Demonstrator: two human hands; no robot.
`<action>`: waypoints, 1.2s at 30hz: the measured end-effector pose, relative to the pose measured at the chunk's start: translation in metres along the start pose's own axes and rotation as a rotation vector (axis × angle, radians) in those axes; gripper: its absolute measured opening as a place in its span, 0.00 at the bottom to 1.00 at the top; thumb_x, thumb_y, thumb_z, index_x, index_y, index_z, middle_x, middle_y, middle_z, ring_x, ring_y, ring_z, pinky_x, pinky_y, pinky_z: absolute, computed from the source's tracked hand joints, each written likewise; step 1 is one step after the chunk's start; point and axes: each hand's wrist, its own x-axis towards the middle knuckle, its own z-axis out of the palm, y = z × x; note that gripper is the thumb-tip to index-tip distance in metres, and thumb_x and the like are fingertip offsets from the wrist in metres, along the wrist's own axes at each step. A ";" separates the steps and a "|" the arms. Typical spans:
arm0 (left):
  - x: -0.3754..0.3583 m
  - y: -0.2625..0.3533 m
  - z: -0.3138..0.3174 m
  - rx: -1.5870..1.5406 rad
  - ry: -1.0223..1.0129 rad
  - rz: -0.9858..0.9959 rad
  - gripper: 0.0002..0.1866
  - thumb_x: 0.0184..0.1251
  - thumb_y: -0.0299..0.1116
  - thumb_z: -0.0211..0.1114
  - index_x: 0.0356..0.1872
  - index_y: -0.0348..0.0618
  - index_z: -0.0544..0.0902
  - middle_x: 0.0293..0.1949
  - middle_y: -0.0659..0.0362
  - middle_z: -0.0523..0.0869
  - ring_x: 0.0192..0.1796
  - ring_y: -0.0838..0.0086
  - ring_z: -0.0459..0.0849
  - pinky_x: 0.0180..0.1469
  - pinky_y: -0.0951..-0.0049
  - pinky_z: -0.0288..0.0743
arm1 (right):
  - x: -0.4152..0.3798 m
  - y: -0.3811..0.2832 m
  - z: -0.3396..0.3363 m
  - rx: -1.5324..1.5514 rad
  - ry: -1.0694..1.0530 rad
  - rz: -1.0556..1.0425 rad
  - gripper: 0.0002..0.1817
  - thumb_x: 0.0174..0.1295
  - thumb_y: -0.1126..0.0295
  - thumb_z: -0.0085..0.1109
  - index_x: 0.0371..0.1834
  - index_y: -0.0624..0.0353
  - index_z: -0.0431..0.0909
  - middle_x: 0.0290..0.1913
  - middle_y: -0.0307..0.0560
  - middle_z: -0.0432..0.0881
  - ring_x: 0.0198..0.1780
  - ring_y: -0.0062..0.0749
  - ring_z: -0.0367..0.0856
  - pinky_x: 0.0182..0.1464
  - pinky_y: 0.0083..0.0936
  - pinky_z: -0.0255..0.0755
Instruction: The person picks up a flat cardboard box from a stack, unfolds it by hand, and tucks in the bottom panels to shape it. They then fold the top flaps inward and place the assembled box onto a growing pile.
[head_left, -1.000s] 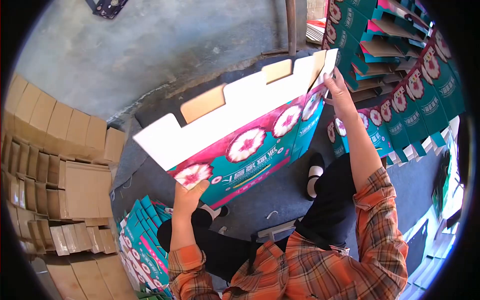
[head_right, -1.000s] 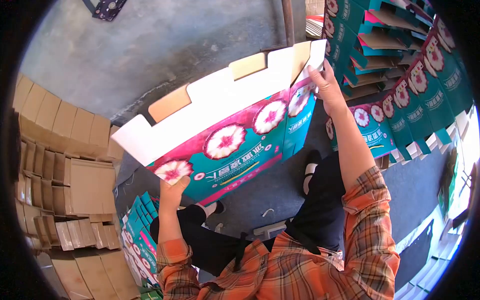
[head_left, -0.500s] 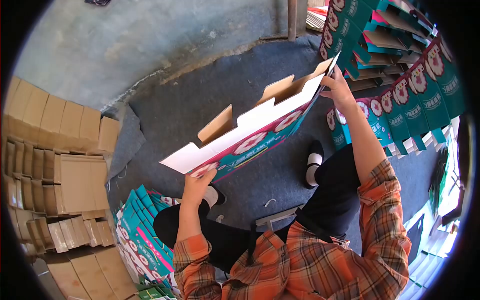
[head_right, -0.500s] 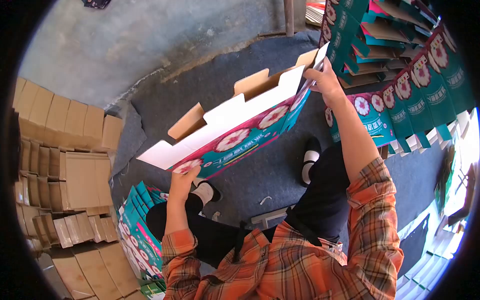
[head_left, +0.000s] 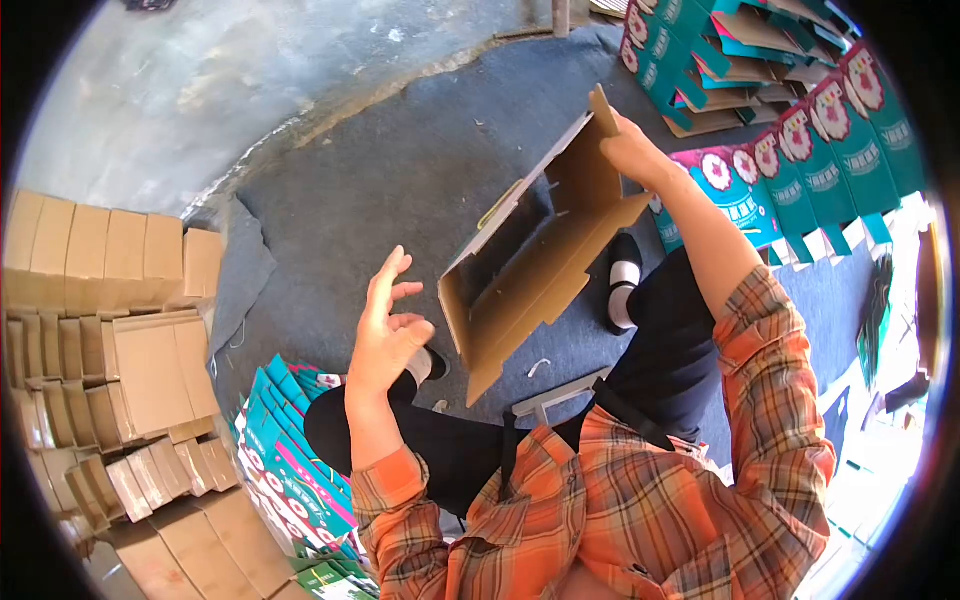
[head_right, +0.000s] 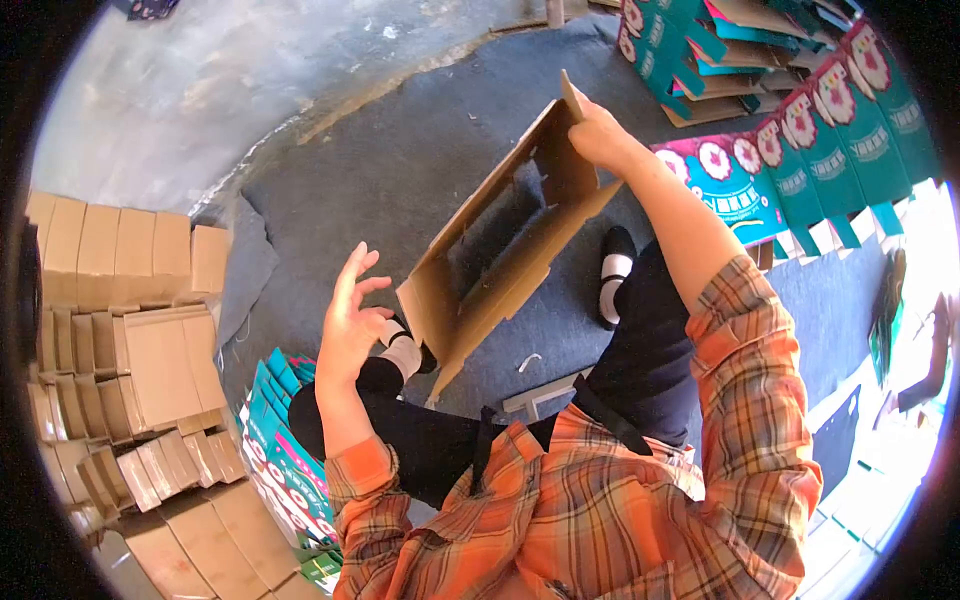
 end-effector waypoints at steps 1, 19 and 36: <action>-0.001 0.004 0.004 0.202 -0.049 0.023 0.53 0.46 0.50 0.78 0.73 0.48 0.59 0.68 0.55 0.65 0.60 0.67 0.73 0.49 0.69 0.74 | -0.002 0.003 0.002 0.041 0.028 -0.054 0.37 0.54 0.79 0.41 0.73 0.57 0.56 0.65 0.52 0.70 0.69 0.37 0.64 0.68 0.27 0.58; 0.019 -0.020 -0.046 0.079 0.610 0.018 0.27 0.61 0.18 0.47 0.63 0.44 0.74 0.47 0.55 0.81 0.24 0.83 0.75 0.21 0.83 0.67 | -0.021 0.005 -0.027 0.357 -0.462 0.202 0.22 0.58 0.74 0.56 0.57 0.66 0.70 0.45 0.51 0.82 0.40 0.39 0.84 0.33 0.34 0.83; -0.019 -0.028 -0.048 0.172 0.061 -0.148 0.58 0.44 0.23 0.71 0.77 0.45 0.43 0.60 0.44 0.74 0.49 0.69 0.80 0.47 0.72 0.77 | -0.007 0.031 -0.018 0.402 -0.351 0.264 0.24 0.61 0.71 0.54 0.61 0.63 0.68 0.49 0.52 0.82 0.45 0.40 0.84 0.41 0.46 0.81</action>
